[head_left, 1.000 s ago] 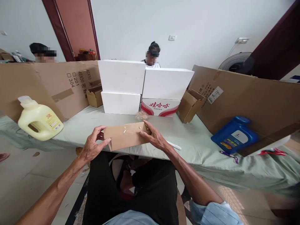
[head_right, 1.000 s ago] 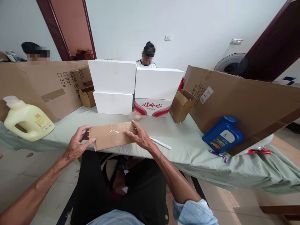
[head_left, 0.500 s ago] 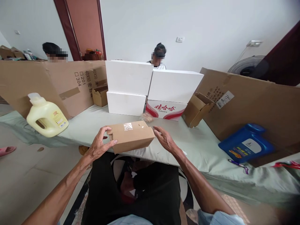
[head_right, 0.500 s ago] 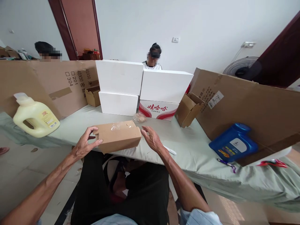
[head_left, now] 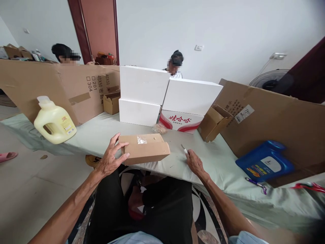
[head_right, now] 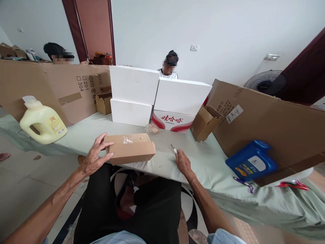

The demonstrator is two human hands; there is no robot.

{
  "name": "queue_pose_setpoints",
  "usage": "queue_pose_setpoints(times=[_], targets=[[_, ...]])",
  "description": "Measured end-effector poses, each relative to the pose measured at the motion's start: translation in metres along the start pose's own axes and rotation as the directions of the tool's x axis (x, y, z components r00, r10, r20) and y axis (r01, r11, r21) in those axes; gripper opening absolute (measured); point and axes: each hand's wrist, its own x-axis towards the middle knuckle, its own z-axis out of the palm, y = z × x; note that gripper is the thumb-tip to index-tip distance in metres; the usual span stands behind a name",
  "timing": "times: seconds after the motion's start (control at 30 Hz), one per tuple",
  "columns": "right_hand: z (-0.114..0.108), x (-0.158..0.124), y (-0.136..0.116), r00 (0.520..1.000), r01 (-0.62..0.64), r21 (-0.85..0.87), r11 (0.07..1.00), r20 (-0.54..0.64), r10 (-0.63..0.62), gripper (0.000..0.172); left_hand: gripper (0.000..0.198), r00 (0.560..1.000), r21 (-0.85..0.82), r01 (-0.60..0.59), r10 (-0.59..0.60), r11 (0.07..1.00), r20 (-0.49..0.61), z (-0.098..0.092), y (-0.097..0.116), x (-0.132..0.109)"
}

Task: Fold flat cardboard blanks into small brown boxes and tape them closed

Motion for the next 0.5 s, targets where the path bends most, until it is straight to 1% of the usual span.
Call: queue_pose_setpoints(times=[0.07, 0.1, 0.13, 0.2, 0.27, 0.3, 0.37, 0.43, 0.5], targets=[[-0.012, 0.005, -0.016, 0.998, 0.009, 0.067, 0.998, -0.058, -0.005, 0.048, 0.048, 1.0, -0.005, 0.005, -0.005, 1.0, 0.023, 0.001, 0.001, -0.002], [-0.02, 0.006, -0.027, 0.996, 0.034, 0.124, 0.992, -0.087, -0.023, 0.053, 0.051, 0.999, -0.001, 0.005, -0.005, 1.0, 0.034, 0.001, 0.001, -0.003], [-0.029, 0.007, -0.042, 0.993, 0.076, 0.184, 0.98, -0.108, -0.057, 0.055, 0.056, 0.999, 0.006, 0.002, -0.002, 1.0, 0.04, 0.001, 0.002, -0.004], [-0.052, 0.003, -0.077, 0.974, 0.215, 0.357, 0.909, -0.142, -0.175, 0.052, 0.06, 0.999, 0.028, -0.007, 0.006, 1.0, 0.031, 0.002, 0.003, -0.005], [-0.076, -0.004, -0.114, 0.933, 0.347, 0.418, 0.839, -0.068, -0.352, 0.043, 0.059, 1.0, 0.051, -0.017, 0.017, 0.999, 0.012, 0.003, 0.006, -0.007], [-0.087, -0.007, -0.13, 0.903, 0.397, 0.418, 0.817, -0.016, -0.43, 0.038, 0.057, 1.0, 0.059, -0.027, 0.027, 0.998, 0.004, 0.003, 0.008, -0.008], [-0.104, -0.014, -0.158, 0.824, 0.485, 0.399, 0.778, 0.088, -0.559, 0.033, 0.056, 0.999, 0.071, -0.05, 0.051, 0.996, -0.008, 0.004, 0.013, -0.01], [-0.114, -0.018, -0.176, 0.757, 0.559, 0.345, 0.754, 0.158, -0.634, 0.031, 0.055, 0.998, 0.074, -0.066, 0.067, 0.995, -0.005, 0.004, 0.018, -0.012], [-0.117, -0.017, -0.187, 0.726, 0.614, 0.248, 0.749, 0.194, -0.66, 0.03, 0.054, 0.997, 0.071, -0.07, 0.069, 0.995, 0.018, 0.003, 0.022, -0.012]])
